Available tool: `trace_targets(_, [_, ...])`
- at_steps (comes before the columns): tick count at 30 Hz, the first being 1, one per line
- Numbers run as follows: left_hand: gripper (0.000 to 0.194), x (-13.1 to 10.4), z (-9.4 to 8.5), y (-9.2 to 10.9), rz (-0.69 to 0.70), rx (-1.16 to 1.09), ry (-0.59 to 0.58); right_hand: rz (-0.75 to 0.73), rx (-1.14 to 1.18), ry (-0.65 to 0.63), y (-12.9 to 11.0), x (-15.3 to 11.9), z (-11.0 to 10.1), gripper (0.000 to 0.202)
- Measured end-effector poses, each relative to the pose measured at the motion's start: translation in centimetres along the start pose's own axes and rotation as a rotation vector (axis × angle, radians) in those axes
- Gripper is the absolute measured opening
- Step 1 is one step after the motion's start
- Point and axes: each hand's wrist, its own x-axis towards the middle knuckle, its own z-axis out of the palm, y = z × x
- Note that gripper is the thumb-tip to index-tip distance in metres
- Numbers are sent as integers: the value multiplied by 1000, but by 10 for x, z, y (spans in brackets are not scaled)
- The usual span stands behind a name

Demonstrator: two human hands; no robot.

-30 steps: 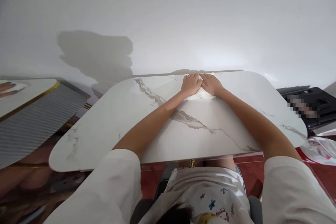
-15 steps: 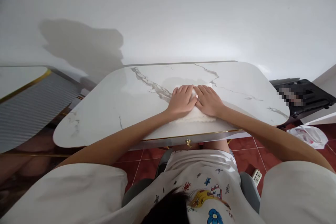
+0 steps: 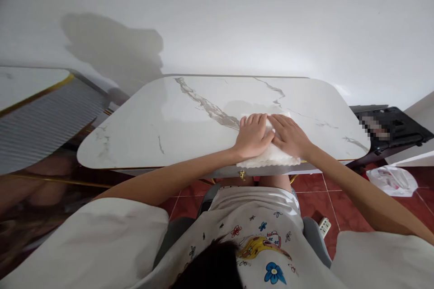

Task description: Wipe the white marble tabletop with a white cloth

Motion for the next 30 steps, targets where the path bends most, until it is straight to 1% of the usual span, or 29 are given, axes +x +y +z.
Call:
trace_targets(3, [45, 12, 9, 18, 41, -38, 20, 21, -8, 13, 23, -14, -7, 64])
trace_targets(5, [42, 19, 13, 26, 60, -52, 30, 42, -13, 24, 34, -20, -11, 64])
trace_targets(7, [40, 26, 16, 29, 75, -57, 33, 63, -18, 34, 39, -21, -12, 63])
trace_targets(10, [41, 38, 18, 21, 81, -59, 19, 79, -22, 40, 43, -10, -9, 62])
trace_targets(12, [43, 50, 17, 12, 74, -51, 6, 86, -22, 35, 50, 5, -5, 63])
trace_targets(14, [44, 67, 17, 2, 59, -36, -1, 86, -17, 27, 61, 24, -1, 65])
trace_targets(23, [39, 161, 26, -41, -28, 10, 59, 9, 30, 12, 139, 119, 18, 67])
trace_targets(26, [39, 186, 29, -52, -28, 8, 66, 21, 37, 31, 160, 141, 24, 68])
trace_targets(30, [42, 216, 31, -65, -29, 9, 59, 34, 46, 55, 182, 164, 30, 68])
